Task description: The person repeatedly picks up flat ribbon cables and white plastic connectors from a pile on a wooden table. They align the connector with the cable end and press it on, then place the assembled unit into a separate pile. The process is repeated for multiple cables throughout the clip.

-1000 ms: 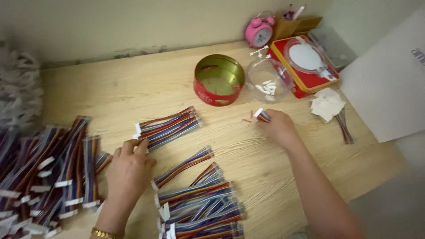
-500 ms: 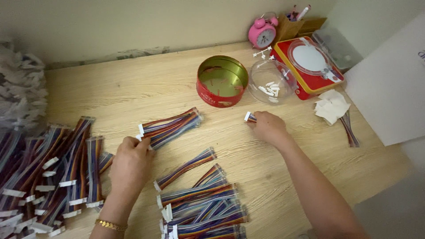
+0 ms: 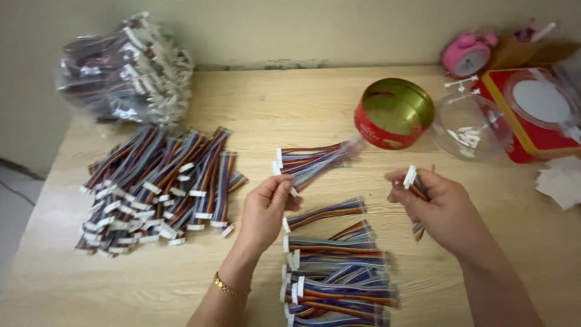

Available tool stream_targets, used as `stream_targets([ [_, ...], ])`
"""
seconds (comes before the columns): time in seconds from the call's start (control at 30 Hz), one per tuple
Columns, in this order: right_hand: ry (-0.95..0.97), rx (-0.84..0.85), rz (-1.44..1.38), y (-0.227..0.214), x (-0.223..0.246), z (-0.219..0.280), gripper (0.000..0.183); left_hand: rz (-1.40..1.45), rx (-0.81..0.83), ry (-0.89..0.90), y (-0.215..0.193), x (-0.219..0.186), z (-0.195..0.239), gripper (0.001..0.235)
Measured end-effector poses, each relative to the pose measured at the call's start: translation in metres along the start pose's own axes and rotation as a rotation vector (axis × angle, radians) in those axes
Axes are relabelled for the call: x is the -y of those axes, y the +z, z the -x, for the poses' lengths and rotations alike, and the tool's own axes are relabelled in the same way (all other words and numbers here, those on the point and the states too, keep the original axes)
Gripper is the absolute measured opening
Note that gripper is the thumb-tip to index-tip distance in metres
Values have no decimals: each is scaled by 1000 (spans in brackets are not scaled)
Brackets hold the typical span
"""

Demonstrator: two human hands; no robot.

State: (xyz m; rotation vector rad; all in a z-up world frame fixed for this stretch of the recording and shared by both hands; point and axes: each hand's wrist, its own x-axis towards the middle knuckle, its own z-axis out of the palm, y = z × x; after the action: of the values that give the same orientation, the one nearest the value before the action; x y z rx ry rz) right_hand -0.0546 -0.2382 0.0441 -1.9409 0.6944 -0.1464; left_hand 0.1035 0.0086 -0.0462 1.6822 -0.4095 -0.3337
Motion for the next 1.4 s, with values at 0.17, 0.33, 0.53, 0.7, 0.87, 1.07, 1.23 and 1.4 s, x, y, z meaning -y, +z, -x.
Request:
stream_targets([
  [0.17,-138,182,-336,22,-11,14,18,559,135,-275,2,2,19,28],
  [0.33,-109,324,-393,43,8,31,20,628,212,-376,4,-1,33,29],
  [0.53,-765,-40,384,72,45,46,55,553,277,-425,11,-33,48,29],
  [0.7,-780,-18,514,78,41,47,85,478,207,-328,14,-38,57,26],
  [0.87,-857,-102,548,82,36,53,84,493,223,-253,13,-54,62,23],
  [1.07,-879,-126,543,87,29,59,78,434,204,-232,19,-45,63,24],
  [1.23,-819,-97,488,89,28,60,72,440,136,-156,26,-31,64,34],
  [1.4,-570,-7,436,89,26,62,66,556,116,-181,30,-29,66,35],
])
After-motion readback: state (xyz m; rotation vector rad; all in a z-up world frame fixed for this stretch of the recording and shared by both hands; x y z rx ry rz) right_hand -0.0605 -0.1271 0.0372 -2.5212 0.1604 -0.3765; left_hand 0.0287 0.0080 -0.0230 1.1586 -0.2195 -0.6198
